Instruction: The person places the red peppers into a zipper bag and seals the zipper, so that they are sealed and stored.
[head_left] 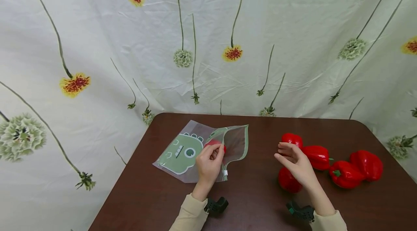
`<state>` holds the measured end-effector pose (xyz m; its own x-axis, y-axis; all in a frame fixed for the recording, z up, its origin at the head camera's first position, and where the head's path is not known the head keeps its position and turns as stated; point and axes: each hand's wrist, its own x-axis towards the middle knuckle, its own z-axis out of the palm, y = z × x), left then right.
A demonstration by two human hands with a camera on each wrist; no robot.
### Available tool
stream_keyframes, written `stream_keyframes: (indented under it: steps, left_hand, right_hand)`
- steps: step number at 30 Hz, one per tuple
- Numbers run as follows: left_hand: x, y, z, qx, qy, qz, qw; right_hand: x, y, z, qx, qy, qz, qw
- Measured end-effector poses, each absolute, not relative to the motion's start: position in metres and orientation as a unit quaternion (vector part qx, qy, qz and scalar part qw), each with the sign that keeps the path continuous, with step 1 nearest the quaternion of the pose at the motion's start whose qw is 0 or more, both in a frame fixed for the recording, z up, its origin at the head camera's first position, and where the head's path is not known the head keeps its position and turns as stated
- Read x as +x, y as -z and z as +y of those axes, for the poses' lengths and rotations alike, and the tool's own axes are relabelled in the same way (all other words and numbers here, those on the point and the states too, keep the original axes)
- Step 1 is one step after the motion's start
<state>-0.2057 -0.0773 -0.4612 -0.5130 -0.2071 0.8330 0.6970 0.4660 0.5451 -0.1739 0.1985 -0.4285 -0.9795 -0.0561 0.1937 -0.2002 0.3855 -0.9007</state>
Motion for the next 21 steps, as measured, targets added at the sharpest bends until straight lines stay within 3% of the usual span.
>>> stream_keyframes:
  steps: [9,21]
  left_hand:
    - [-0.206,0.462,-0.076,-0.168,0.484,-0.724,0.462]
    - [-0.206,0.465,-0.075,-0.167,0.477,-0.730,0.459]
  right_hand:
    - [-0.160,0.449,0.232,0.019,-0.523,-0.850,0.057]
    - [-0.152,0.478,0.257,0.077,-0.552,-0.830,0.036]
